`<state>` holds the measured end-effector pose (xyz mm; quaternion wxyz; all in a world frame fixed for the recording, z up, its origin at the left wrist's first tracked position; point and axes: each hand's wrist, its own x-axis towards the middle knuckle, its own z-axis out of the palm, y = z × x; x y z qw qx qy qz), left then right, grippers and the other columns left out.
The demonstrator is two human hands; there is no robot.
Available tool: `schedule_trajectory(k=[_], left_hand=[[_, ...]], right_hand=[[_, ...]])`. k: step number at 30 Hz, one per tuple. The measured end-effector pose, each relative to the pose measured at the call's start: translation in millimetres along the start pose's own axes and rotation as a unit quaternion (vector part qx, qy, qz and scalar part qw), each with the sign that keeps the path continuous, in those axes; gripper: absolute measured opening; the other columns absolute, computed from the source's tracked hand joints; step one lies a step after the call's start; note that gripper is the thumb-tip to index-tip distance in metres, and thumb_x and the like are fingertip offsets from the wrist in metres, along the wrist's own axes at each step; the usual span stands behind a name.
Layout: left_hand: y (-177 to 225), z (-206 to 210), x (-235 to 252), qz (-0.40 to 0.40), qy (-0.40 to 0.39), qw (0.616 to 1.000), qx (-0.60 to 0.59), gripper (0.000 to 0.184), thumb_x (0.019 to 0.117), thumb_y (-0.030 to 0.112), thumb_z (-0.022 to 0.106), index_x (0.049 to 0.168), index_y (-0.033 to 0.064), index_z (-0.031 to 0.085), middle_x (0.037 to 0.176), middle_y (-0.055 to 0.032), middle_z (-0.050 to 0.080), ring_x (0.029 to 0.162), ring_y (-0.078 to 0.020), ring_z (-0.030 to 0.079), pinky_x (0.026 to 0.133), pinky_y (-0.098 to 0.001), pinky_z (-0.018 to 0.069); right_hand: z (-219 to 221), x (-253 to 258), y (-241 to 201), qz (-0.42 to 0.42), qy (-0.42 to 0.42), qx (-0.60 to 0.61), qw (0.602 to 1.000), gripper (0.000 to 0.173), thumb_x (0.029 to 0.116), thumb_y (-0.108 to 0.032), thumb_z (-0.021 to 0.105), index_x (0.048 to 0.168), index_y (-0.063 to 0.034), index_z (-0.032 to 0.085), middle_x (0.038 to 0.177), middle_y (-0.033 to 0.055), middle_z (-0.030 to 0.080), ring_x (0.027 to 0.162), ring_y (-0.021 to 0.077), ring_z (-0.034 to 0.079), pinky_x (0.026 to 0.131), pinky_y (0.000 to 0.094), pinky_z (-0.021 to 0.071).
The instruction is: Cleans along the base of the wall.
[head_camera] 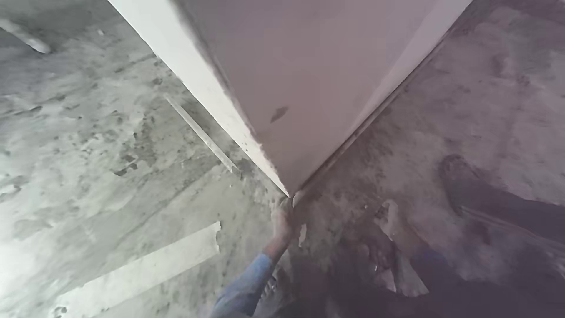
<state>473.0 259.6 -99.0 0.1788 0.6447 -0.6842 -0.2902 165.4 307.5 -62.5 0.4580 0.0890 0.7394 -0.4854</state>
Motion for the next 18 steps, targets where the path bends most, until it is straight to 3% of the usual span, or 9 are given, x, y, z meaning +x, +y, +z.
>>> schedule_trajectory(k=[1, 3, 6, 9, 12, 15, 18], left_hand=[[-1.6, 0.8, -0.8, 0.007, 0.004, 1.0, 0.001, 0.03, 0.0957, 0.018, 0.063, 0.123, 0.0089, 0.074, 0.12, -0.0117, 0.073, 0.119, -0.0324, 0.064, 0.107, -0.0529, 0.0467], [-4.2, 2.9, 0.0, 0.01, 0.005, 1.0, 0.011, 0.031, 0.095, 0.019, 0.064, 0.123, 0.0103, 0.074, 0.122, -0.0094, 0.072, 0.121, -0.0307, 0.063, 0.108, -0.0515, 0.0458], [-6.2, 6.4, -0.7, 0.017, 0.009, 1.0, 0.019, 0.032, 0.0947, 0.017, 0.064, 0.124, 0.0109, 0.073, 0.121, -0.0079, 0.073, 0.12, -0.0287, 0.063, 0.106, -0.0499, 0.0469], [-5.7, 9.6, 2.4, 0.011, 0.018, 1.0, 0.015, 0.03, 0.0937, 0.018, 0.066, 0.121, 0.0091, 0.074, 0.117, -0.0118, 0.073, 0.115, -0.0327, 0.065, 0.103, -0.053, 0.0492], [-6.4, 11.4, 3.2, 0.007, 0.019, 1.0, 0.01, 0.028, 0.0946, 0.015, 0.064, 0.119, 0.0074, 0.075, 0.117, -0.0128, 0.074, 0.115, -0.0334, 0.066, 0.104, -0.0527, 0.049], [-12.0, 14.4, 1.9, 0.034, 0.029, 0.999, -0.009, 0.027, 0.0942, 0.017, 0.065, 0.116, 0.0059, 0.075, 0.113, -0.0119, 0.075, 0.112, -0.0308, 0.067, 0.103, -0.0519, 0.0499], [-13.3, 18.7, 1.6, 0.049, 0.049, 0.997, -0.017, 0.028, 0.092, 0.022, 0.069, 0.113, 0.005, 0.076, 0.11, -0.0101, 0.076, 0.111, -0.029, 0.068, 0.1, -0.0495, 0.0526]], right_hand=[[0.4, 1.4, -0.7, 0.018, -0.022, 0.036, 0.999, 0.037, 0.1052, -0.036, 0.043, 0.128, -0.0076, 0.052, 0.106, 0.015, 0.061, 0.086, 0.026, 0.063, 0.071, 0.0451, 0.0556], [5.3, 5.6, -3.0, 0.038, -0.055, 0.047, 0.997, 0.037, 0.1049, -0.041, 0.049, 0.126, -0.0112, 0.056, 0.098, 0.0087, 0.066, 0.076, 0.0173, 0.065, 0.063, 0.035, 0.056], [3.8, 19.2, -3.1, 0.05, -0.093, 0.021, 0.994, 0.019, 0.1066, -0.02, 0.049, 0.116, -0.0054, 0.056, 0.086, 0.0063, 0.061, 0.065, 0.0113, 0.062, 0.056, 0.0239, 0.0544], [19.9, 15.3, -7.5, 0.027, -0.049, -0.012, 0.998, 0.017, 0.1073, -0.016, 0.051, 0.11, -0.0012, 0.058, 0.08, 0.007, 0.062, 0.058, 0.0113, 0.06, 0.053, 0.0252, 0.0551], [28.9, -0.2, 2.2, 0.027, -0.078, -0.017, 0.996, 0.025, 0.1088, -0.021, 0.043, 0.091, -0.0082, 0.055, 0.062, -0.0018, 0.047, 0.043, 0.0048, 0.043, 0.04, 0.0188, 0.041], [49.4, -24.4, 26.0, 0.016, -0.127, -0.04, 0.991, 0.035, 0.1114, -0.029, 0.041, 0.083, -0.0116, 0.052, 0.058, -0.0038, 0.045, 0.043, 0.0037, 0.042, 0.041, 0.0171, 0.0399], [93.3, -42.6, 45.9, 0.019, -0.141, -0.041, 0.989, 0.033, 0.1125, -0.029, 0.039, 0.09, -0.0105, 0.053, 0.063, -0.0036, 0.043, 0.047, 0.0047, 0.041, 0.044, 0.0173, 0.0391]])
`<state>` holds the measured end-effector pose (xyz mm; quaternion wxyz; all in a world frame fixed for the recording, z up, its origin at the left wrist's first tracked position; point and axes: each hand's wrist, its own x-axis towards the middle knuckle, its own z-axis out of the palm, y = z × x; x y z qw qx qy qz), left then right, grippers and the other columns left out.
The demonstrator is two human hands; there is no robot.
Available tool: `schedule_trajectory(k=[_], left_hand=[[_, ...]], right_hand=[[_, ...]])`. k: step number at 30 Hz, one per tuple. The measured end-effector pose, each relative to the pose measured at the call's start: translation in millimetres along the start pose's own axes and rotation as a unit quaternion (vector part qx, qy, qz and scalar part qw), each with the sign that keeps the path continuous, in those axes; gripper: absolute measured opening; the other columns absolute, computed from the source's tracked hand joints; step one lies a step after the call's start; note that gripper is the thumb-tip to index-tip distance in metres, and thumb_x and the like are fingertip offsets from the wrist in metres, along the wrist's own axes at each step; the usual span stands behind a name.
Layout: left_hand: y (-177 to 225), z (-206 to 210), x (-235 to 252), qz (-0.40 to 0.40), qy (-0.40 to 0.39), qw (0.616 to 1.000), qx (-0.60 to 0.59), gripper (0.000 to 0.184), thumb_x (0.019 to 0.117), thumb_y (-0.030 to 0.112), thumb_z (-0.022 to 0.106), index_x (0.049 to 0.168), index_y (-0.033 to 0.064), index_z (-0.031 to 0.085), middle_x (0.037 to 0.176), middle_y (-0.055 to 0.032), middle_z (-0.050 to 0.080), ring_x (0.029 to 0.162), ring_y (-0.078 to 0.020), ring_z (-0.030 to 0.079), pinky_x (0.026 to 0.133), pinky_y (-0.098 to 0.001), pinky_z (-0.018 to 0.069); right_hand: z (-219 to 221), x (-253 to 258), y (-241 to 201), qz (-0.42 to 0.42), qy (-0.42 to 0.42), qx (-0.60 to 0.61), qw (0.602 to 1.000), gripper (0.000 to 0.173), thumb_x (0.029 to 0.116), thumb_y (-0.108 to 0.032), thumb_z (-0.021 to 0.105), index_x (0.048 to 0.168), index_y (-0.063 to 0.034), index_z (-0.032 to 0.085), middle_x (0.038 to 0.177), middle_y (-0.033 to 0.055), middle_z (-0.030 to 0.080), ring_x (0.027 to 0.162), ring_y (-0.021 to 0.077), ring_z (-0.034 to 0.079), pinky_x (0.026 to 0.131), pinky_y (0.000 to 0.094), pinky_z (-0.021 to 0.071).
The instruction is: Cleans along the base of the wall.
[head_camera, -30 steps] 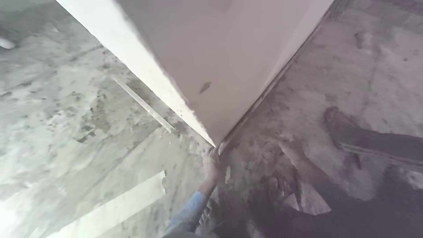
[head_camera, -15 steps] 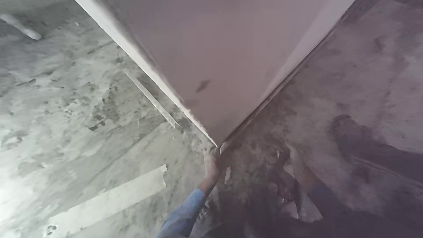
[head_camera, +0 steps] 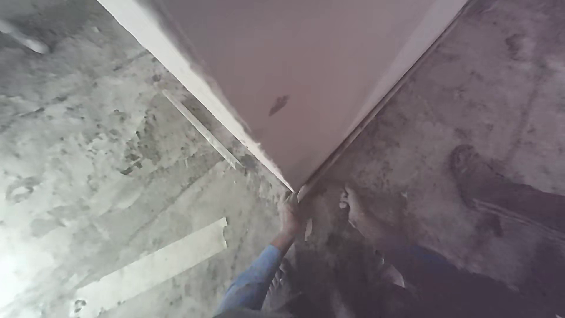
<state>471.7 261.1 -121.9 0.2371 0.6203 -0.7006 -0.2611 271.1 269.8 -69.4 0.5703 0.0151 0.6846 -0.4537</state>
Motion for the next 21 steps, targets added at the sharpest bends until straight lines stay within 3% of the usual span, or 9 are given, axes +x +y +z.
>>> schedule_trajectory(k=[3, 8, 11, 16, 18, 21], left_hand=[[-5.7, 6.3, -1.7, -0.004, 0.004, 1.0, 0.012, 0.031, 0.0877, 0.025, 0.073, 0.112, 0.0055, 0.076, 0.108, -0.0098, 0.076, 0.11, -0.0269, 0.069, 0.099, -0.046, 0.0542], [0.3, 0.5, 2.1, -0.023, -0.007, 0.999, -0.02, 0.029, 0.0868, 0.02, 0.073, 0.109, 0.0029, 0.075, 0.11, -0.0137, 0.073, 0.111, -0.0307, 0.066, 0.1, -0.0482, 0.0528], [2.2, 3.1, 2.0, -0.035, -0.012, 0.999, -0.008, 0.034, 0.0815, 0.026, 0.076, 0.109, 0.0057, 0.075, 0.111, -0.0102, 0.074, 0.113, -0.0279, 0.066, 0.101, -0.0463, 0.0523], [3.1, 1.0, 5.6, -0.027, 0.002, 0.999, -0.021, 0.035, 0.083, 0.028, 0.077, 0.109, 0.0052, 0.075, 0.109, -0.0113, 0.074, 0.11, -0.028, 0.067, 0.098, -0.0459, 0.054], [1.6, -1.9, 1.5, -0.035, -0.023, 0.999, -0.033, 0.041, 0.0776, 0.028, 0.078, 0.111, 0.0055, 0.074, 0.113, -0.0119, 0.072, 0.113, -0.0288, 0.065, 0.1, -0.0478, 0.0522], [2.9, -0.2, 2.2, -0.036, -0.019, 0.999, -0.024, 0.043, 0.076, 0.03, 0.08, 0.112, 0.0066, 0.075, 0.112, -0.0109, 0.073, 0.113, -0.0281, 0.065, 0.1, -0.0484, 0.0524]], right_hand=[[23.2, -0.9, 8.2, 0.02, 0.021, 0.019, 0.999, 0.036, 0.1119, -0.029, 0.04, 0.082, -0.0119, 0.048, 0.058, -0.0038, 0.04, 0.041, 0.0043, 0.037, 0.04, 0.0171, 0.0359], [3.8, -0.9, 2.0, 0.008, 0.023, 0.041, 0.999, 0.033, 0.1121, -0.028, 0.038, 0.09, -0.0093, 0.056, 0.06, -0.0043, 0.042, 0.042, 0.0033, 0.037, 0.039, 0.0164, 0.0343], [23.2, -9.1, -2.9, 0.038, 0.013, 0.056, 0.998, 0.032, 0.112, -0.027, 0.038, 0.087, -0.0116, 0.05, 0.059, -0.0053, 0.039, 0.04, 0.0009, 0.036, 0.037, 0.0139, 0.0346], [11.4, -8.2, -6.0, 0.019, 0.022, 0.047, 0.998, 0.035, 0.1127, -0.03, 0.038, 0.089, -0.0105, 0.053, 0.06, -0.0049, 0.04, 0.042, 0.0027, 0.035, 0.039, 0.0157, 0.0341], [14.8, -8.0, -4.2, 0.019, 0.025, 0.061, 0.998, 0.033, 0.1124, -0.028, 0.037, 0.093, -0.0084, 0.056, 0.061, -0.0049, 0.04, 0.042, 0.0022, 0.036, 0.039, 0.0151, 0.0348], [30.3, -10.9, -6.5, 0.026, 0.034, 0.07, 0.997, 0.03, 0.1114, -0.024, 0.038, 0.089, -0.0093, 0.051, 0.059, -0.0038, 0.039, 0.041, 0.0029, 0.036, 0.039, 0.0154, 0.0355]])
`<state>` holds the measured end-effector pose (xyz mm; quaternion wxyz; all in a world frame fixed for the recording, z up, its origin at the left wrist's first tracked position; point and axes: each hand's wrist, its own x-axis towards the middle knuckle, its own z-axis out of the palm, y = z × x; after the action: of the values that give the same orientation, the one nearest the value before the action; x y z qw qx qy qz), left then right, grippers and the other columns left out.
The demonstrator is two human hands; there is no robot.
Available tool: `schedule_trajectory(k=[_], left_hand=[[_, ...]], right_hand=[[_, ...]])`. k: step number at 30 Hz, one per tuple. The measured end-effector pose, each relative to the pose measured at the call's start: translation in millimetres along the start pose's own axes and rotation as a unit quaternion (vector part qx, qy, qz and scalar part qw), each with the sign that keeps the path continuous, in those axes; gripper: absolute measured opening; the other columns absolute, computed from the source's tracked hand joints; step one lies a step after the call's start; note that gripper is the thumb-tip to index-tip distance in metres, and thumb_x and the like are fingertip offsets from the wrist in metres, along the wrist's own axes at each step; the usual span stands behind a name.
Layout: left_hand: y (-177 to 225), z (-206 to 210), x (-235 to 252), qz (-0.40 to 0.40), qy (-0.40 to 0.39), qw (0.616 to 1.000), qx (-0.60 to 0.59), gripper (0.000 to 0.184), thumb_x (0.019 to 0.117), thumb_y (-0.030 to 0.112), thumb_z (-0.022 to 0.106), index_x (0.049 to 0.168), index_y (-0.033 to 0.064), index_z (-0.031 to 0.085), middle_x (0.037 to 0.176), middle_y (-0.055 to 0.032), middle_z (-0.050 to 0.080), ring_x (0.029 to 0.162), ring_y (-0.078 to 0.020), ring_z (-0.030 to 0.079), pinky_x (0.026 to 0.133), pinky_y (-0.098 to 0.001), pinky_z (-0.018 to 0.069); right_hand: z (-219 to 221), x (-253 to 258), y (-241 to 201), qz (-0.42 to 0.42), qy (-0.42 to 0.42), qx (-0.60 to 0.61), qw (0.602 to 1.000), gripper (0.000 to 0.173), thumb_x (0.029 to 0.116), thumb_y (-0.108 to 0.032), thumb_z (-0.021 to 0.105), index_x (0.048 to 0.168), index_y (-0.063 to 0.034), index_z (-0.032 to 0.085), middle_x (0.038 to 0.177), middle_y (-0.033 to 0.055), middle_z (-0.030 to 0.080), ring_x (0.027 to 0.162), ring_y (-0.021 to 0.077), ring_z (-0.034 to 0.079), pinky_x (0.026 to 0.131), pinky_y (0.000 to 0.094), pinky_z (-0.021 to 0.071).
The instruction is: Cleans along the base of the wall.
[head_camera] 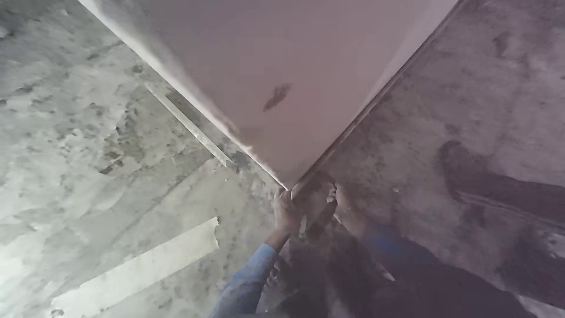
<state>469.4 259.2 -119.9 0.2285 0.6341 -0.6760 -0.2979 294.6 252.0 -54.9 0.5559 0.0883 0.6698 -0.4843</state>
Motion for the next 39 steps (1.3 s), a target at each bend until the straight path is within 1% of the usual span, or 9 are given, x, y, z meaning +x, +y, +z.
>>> schedule_trajectory(k=[2, 10, 16, 18, 22, 25, 28, 34, 39], left_hand=[[1.3, -2.1, 1.9, 0.003, 0.007, 1.0, -0.025, 0.04, 0.0804, 0.027, 0.078, 0.113, 0.0044, 0.075, 0.112, -0.0134, 0.073, 0.111, -0.0299, 0.066, 0.099, -0.0495, 0.0522], [5.7, -7.0, 4.1, -0.014, -0.017, 1.0, -0.022, 0.031, 0.0871, 0.026, 0.072, 0.109, 0.0049, 0.075, 0.11, -0.0137, 0.072, 0.111, -0.03, 0.066, 0.098, -0.0495, 0.0529], [8.0, -5.6, 3.8, -0.031, -0.025, 0.999, -0.019, 0.044, 0.0816, 0.027, 0.077, 0.12, 0.0059, 0.073, 0.12, -0.0148, 0.069, 0.115, -0.0295, 0.064, 0.1, -0.0487, 0.0527], [12.4, -7.0, 5.7, -0.039, -0.028, 0.999, -0.005, 0.04, 0.0848, 0.026, 0.076, 0.119, 0.0055, 0.073, 0.119, -0.0154, 0.07, 0.115, -0.0303, 0.065, 0.1, -0.049, 0.0525], [12.1, -7.4, 3.4, -0.046, -0.026, 0.999, 0.004, 0.038, 0.0849, 0.026, 0.077, 0.116, 0.0041, 0.073, 0.119, -0.0172, 0.069, 0.114, -0.0318, 0.065, 0.1, -0.0496, 0.0526], [10.9, 0.2, 2.9, -0.035, -0.019, 0.999, 0.02, 0.047, 0.0819, 0.033, 0.078, 0.121, 0.0071, 0.072, 0.12, -0.0161, 0.07, 0.117, -0.0328, 0.064, 0.103, -0.0528, 0.0501], [15.7, 4.5, 1.4, -0.037, 0.013, 0.999, 0.011, 0.035, 0.0899, 0.022, 0.073, 0.118, 0.0025, 0.072, 0.118, -0.0196, 0.07, 0.116, -0.0357, 0.064, 0.104, -0.0537, 0.0489], [27.9, 2.0, -6.2, -0.037, 0.042, 0.998, 0.012, 0.041, 0.0871, 0.022, 0.074, 0.119, -0.0028, 0.069, 0.118, -0.0248, 0.069, 0.115, -0.0403, 0.065, 0.103, -0.0571, 0.0492], [14.7, 22.8, -8.6, -0.036, 0.073, 0.997, 0.011, 0.041, 0.094, 0.031, 0.065, 0.12, -0.0007, 0.068, 0.118, -0.0221, 0.068, 0.114, -0.0366, 0.064, 0.104, -0.0569, 0.0471]], right_hand=[[-8.0, 1.3, -5.4, -0.018, -0.015, -0.012, 1.0, 0.03, 0.1116, -0.024, 0.039, 0.093, -0.0067, 0.056, 0.062, -0.0031, 0.042, 0.042, 0.0033, 0.037, 0.039, 0.0158, 0.0354], [-12.9, 8.9, -13.8, -0.007, -0.042, -0.021, 0.999, 0.034, 0.1124, -0.025, 0.036, 0.085, -0.0105, 0.049, 0.059, -0.0041, 0.039, 0.041, 0.0032, 0.035, 0.039, 0.0158, 0.0351], [-9.0, 11.5, -11.6, -0.003, -0.03, -0.002, 1.0, 0.032, 0.112, -0.026, 0.037, 0.089, -0.0095, 0.052, 0.058, -0.0047, 0.039, 0.04, 0.0019, 0.036, 0.037, 0.0152, 0.035], [-12.9, 8.8, -16.9, -0.016, -0.039, 0.001, 0.999, 0.031, 0.1122, -0.024, 0.037, 0.097, -0.0055, 0.057, 0.062, -0.0028, 0.041, 0.042, 0.0037, 0.037, 0.038, 0.0165, 0.0359], [-19.2, 14.7, -17.2, -0.028, -0.028, -0.008, 0.999, 0.03, 0.1115, -0.024, 0.039, 0.097, -0.0054, 0.058, 0.065, -0.0012, 0.044, 0.045, 0.0059, 0.04, 0.041, 0.0188, 0.0383], [-12.5, 19.0, -18.1, -0.004, -0.031, -0.001, 1.0, 0.032, 0.1124, -0.025, 0.037, 0.089, -0.0093, 0.051, 0.063, -0.0021, 0.042, 0.044, 0.005, 0.039, 0.041, 0.0172, 0.0374], [-17.0, 17.9, -24.5, -0.009, -0.041, -0.008, 0.999, 0.032, 0.1124, -0.025, 0.038, 0.091, -0.0065, 0.055, 0.062, -0.0016, 0.042, 0.044, 0.0061, 0.039, 0.041, 0.0189, 0.0382], [-30.1, 30.9, -30.0, -0.01, -0.064, -0.034, 0.997, 0.038, 0.1132, -0.03, 0.036, 0.084, -0.0102, 0.05, 0.062, -0.0023, 0.041, 0.044, 0.0062, 0.039, 0.041, 0.019, 0.0379], [-37.0, 35.7, -45.5, -0.004, -0.042, 0.0, 0.999, 0.034, 0.1132, -0.028, 0.036, 0.091, -0.0078, 0.052, 0.065, -0.0013, 0.042, 0.048, 0.0065, 0.04, 0.044, 0.0189, 0.0386]])
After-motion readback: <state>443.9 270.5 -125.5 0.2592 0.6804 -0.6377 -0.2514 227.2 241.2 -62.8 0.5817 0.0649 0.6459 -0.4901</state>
